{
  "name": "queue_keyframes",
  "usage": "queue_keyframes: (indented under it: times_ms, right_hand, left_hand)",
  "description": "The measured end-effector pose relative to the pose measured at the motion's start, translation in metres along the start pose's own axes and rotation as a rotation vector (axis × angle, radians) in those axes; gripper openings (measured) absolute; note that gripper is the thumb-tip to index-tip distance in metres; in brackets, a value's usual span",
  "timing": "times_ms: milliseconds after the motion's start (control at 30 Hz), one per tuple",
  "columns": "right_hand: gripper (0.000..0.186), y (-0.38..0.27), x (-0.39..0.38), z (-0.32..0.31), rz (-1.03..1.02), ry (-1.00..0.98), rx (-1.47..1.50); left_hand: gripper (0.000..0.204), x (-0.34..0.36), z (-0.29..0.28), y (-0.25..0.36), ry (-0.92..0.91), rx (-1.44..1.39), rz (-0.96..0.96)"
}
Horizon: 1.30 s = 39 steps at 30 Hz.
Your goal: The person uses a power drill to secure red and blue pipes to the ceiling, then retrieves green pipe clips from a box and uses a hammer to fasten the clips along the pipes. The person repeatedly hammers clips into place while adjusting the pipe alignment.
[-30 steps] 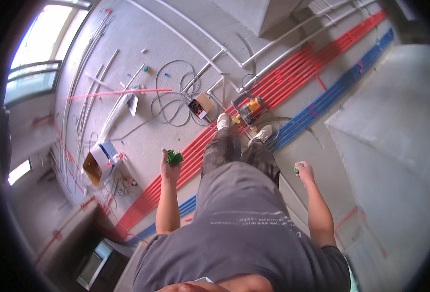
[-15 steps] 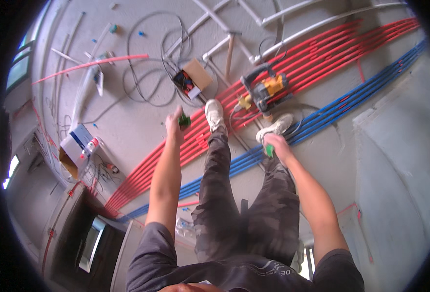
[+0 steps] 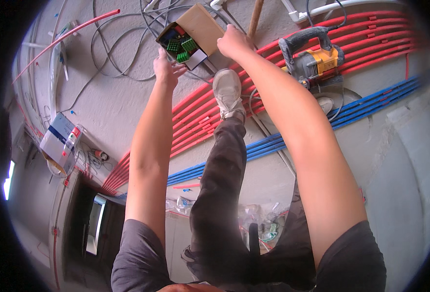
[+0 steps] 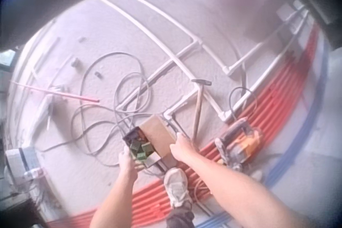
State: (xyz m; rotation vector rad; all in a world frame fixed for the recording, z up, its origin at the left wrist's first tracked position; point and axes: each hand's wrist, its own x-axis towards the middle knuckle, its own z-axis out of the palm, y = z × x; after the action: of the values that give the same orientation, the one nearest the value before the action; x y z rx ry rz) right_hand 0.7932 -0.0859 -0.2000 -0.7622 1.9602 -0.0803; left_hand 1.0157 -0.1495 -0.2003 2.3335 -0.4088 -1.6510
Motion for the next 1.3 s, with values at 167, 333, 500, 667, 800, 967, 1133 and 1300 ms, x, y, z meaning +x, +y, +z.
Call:
queue_keyframes:
  times_ms: [167, 333, 500, 667, 800, 967, 1133, 1300]
  right_hand:
    - [0.045, -0.013, 0.012, 0.010, -0.040, -0.132, 0.064]
    - [0.027, -0.027, -0.009, 0.026, -0.234, -0.109, -0.010]
    - [0.024, -0.024, -0.040, 0.023, -0.218, -0.096, 0.063]
    - [0.020, -0.004, -0.068, 0.024, -0.267, -0.075, 0.112]
    - [0.019, 0.011, -0.081, 0.009, -0.379, -0.015, 0.164]
    - [0.016, 0.043, -0.154, -0.053, -0.379, 0.004, 0.261]
    - [0.010, 0.078, -0.282, -0.140, -0.429, -0.053, 0.444]
    - [0.006, 0.142, -0.453, -0.290, -0.464, 0.158, 0.494]
  left_hand:
    - [0.034, 0.043, -0.016, -0.022, -0.036, 0.315, 0.301]
    - [0.030, 0.093, -0.039, -0.012, 0.085, 0.253, 0.097]
    - [0.015, 0.066, -0.023, -0.002, -0.066, 0.466, 0.269]
    - [0.017, 0.083, -0.016, -0.026, -0.086, 0.612, 0.378]
    - [0.026, 0.080, -0.017, -0.030, -0.105, 0.686, 0.574]
    - [0.031, -0.030, -0.006, -0.028, -0.031, 0.873, 0.805]
    - [0.025, -0.187, -0.026, -0.013, -0.202, 0.916, 1.094]
    - [0.016, -0.457, 0.057, 0.023, -0.225, 1.066, 0.841]
